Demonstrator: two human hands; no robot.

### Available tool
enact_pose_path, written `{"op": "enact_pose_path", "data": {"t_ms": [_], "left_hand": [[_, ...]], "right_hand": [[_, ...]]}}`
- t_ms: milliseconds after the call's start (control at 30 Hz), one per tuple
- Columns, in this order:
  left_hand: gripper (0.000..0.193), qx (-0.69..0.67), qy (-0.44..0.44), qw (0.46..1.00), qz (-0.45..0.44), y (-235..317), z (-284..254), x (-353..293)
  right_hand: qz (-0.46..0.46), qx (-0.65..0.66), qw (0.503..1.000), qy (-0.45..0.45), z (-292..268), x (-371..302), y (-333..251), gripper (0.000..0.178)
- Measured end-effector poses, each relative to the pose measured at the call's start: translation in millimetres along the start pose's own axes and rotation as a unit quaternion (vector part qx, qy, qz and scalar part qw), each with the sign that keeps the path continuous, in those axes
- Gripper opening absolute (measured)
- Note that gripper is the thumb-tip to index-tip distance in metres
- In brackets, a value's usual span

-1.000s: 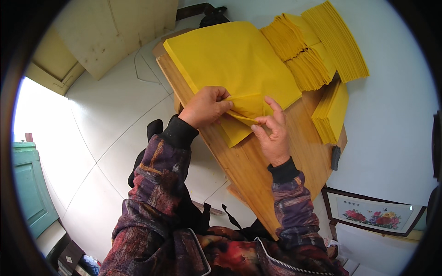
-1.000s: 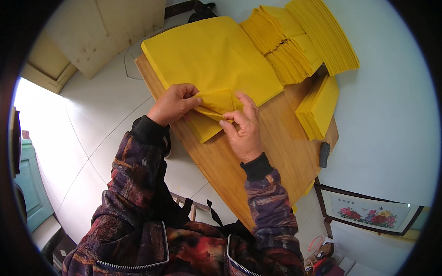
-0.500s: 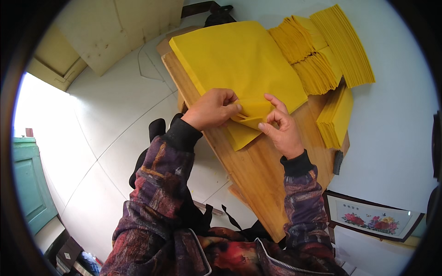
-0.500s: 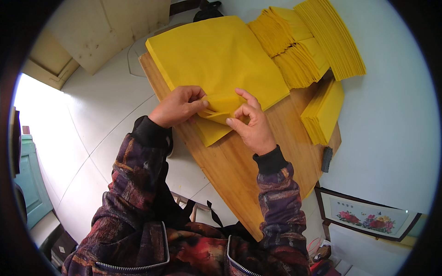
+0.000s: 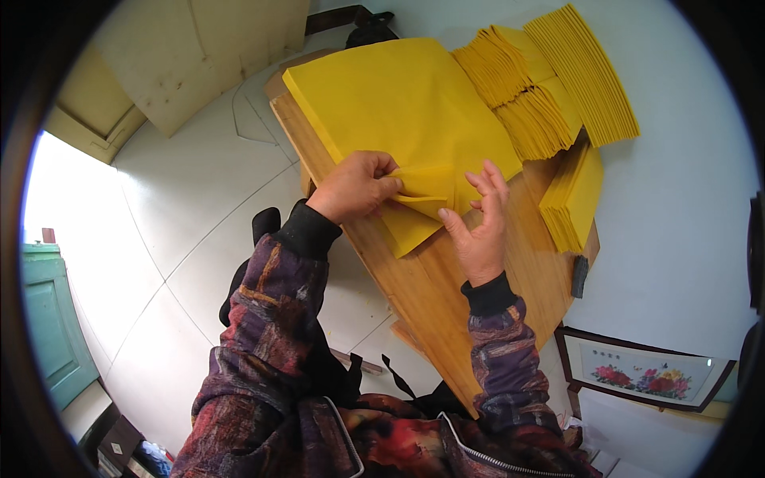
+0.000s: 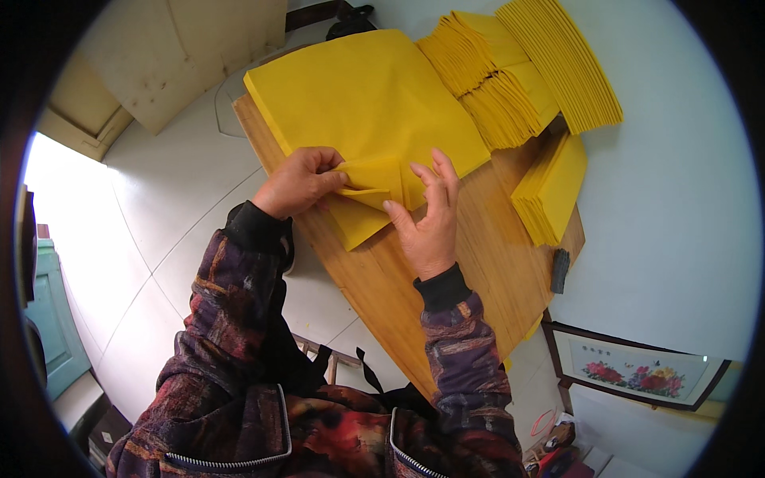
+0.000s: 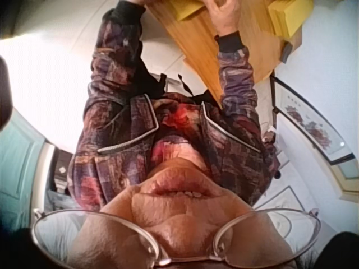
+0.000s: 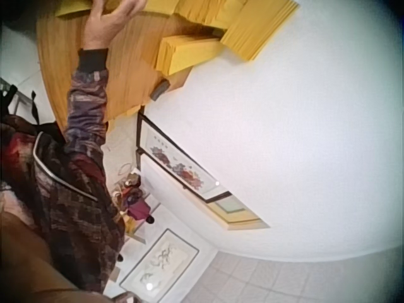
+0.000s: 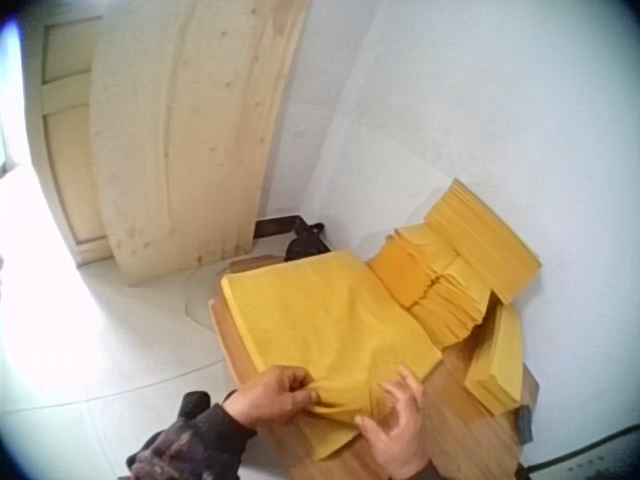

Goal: The person folds yellow paper sheets by hand on a low wooden table. They fold each sheet in half, then fold the sides inward, and finally fold the bottom up to form a small packet, stacking the finished pieces on the table.

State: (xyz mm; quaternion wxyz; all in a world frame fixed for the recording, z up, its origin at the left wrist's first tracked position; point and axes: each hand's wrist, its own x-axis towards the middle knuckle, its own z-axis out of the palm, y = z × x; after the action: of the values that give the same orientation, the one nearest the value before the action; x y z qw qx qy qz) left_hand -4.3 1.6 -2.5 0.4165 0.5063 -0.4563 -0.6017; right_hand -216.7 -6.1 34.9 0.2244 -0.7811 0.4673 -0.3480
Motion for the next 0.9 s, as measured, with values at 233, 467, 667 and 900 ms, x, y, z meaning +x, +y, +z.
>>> {"op": "enact_pose_path", "data": {"t_ms": [233, 467, 667, 900], "left_hand": [[0.018, 0.011, 0.001, 1.000, -0.008, 4.3, -0.3, -1.6], [0.019, 0.002, -0.005, 1.000, 0.002, 0.7, -1.3, -0.1], [0.019, -0.007, -0.008, 1.000, 0.004, -2.2, -2.1, 1.5], [0.021, 0.029, -0.002, 1.000, 0.002, -0.1, -1.3, 1.1]], "right_hand": [[-0.114, -0.055, 0.989, -0.080, 1.1, -4.5, 18.3, 0.017], [0.029, 0.147, 0.972, -0.181, -3.5, 9.7, 23.8, 0.017], [0.029, 0.167, 0.964, -0.203, -4.3, 21.0, 26.1, 0.023], [0.075, 0.193, 0.950, -0.236, -6.4, 24.8, 28.8, 0.019]]}}
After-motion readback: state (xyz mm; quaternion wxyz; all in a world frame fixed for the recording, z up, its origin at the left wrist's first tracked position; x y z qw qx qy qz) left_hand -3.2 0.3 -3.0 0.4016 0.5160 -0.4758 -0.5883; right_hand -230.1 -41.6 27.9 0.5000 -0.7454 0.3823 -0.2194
